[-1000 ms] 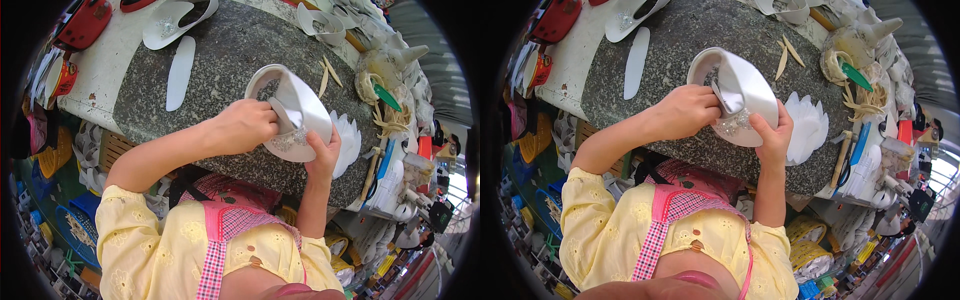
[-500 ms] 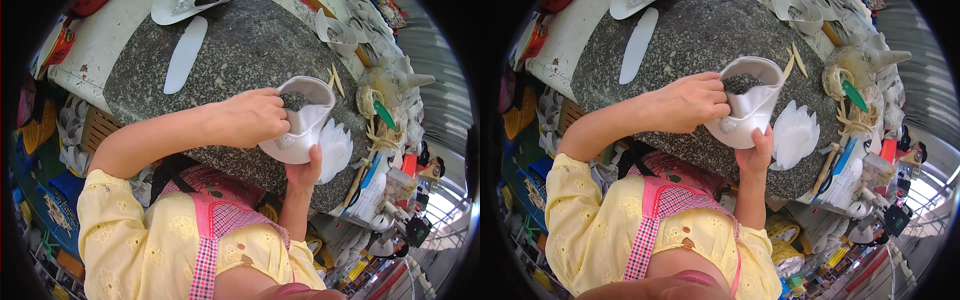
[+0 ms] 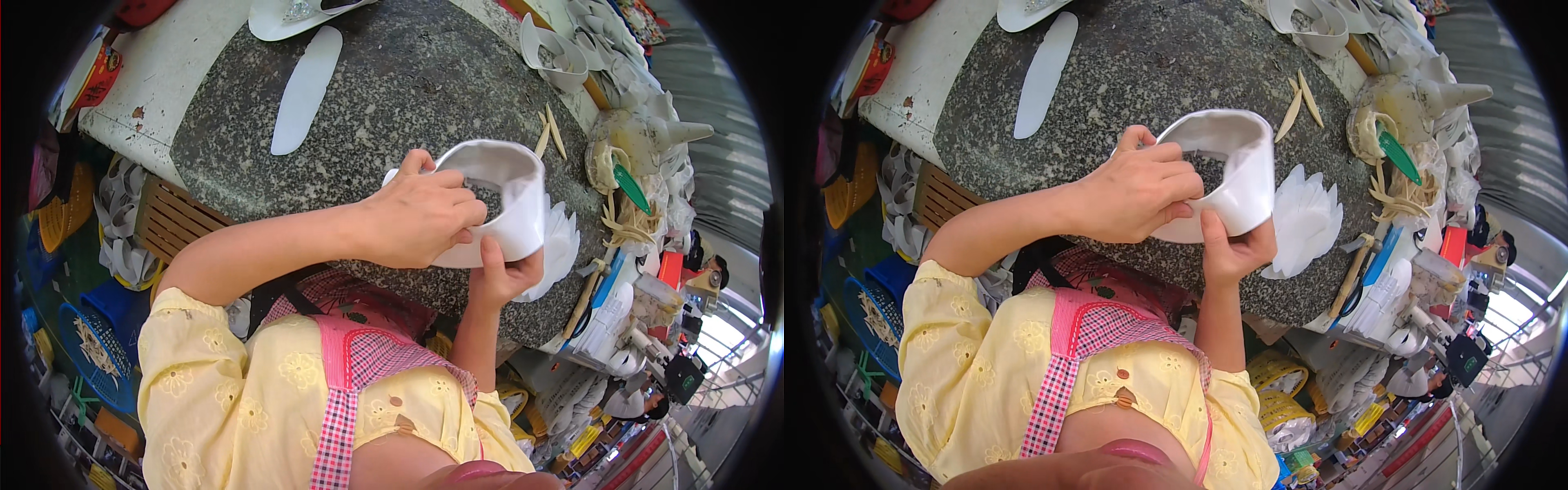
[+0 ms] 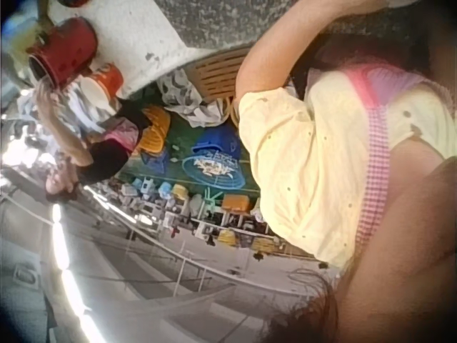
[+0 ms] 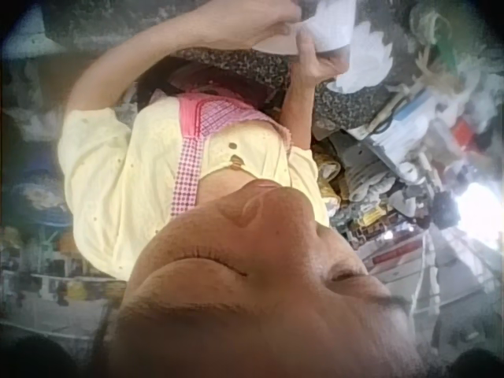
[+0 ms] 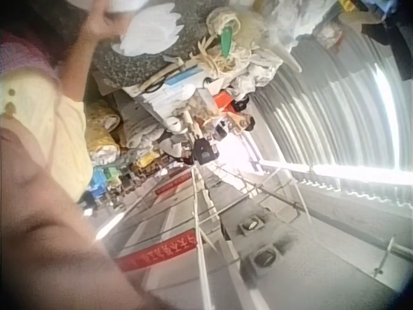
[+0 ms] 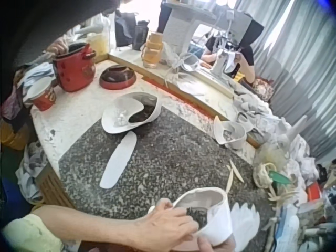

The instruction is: The person assembles shoe uppers by inserting and folding lining materials into the upper structures by hand, pressing the edges together, and retrieving heated insert pieces from a cooker.

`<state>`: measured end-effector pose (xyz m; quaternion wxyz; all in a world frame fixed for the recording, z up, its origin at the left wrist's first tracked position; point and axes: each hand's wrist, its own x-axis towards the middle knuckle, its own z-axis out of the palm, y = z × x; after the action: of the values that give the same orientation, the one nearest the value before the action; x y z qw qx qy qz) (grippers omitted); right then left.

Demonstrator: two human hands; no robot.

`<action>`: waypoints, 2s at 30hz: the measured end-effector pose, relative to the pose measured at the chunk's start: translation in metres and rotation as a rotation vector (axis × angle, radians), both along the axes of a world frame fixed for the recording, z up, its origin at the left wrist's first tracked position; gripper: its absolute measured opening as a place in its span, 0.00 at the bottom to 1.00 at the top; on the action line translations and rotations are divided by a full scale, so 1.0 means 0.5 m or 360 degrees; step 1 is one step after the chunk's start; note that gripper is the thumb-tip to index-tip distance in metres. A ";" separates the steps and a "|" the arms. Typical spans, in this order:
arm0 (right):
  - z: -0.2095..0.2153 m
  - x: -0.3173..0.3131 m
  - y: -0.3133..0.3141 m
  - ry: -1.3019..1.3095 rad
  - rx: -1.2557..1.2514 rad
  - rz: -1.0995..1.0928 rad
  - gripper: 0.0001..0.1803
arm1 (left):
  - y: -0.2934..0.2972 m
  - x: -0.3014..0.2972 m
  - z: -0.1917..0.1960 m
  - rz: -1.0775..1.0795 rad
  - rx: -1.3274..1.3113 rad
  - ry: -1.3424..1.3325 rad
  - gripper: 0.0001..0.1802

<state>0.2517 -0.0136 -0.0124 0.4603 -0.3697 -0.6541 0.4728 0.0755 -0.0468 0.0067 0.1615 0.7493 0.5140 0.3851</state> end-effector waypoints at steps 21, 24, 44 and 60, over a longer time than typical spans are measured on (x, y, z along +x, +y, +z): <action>0.076 -0.031 0.018 0.1260 -0.1035 0.0113 0.24 | 0.032 -0.053 0.053 -0.0171 0.0122 0.0207 0.11; 0.090 -0.059 0.005 0.1174 -0.0996 0.0010 0.24 | 0.050 -0.037 0.096 -0.0170 -0.0465 -0.0246 0.14; 0.063 -0.039 -0.005 0.1307 -0.1205 0.0111 0.39 | 0.085 0.057 0.051 0.0217 -0.0526 -0.1341 0.07; 0.058 -0.042 -0.010 0.1171 -0.1148 0.0167 0.47 | 0.077 0.057 0.042 0.0098 -0.0605 -0.1368 0.07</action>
<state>0.2308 -0.0185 0.0168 0.4789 -0.2807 -0.2619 0.7895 0.1038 -0.0085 0.0274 0.4824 0.4634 0.4839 0.5642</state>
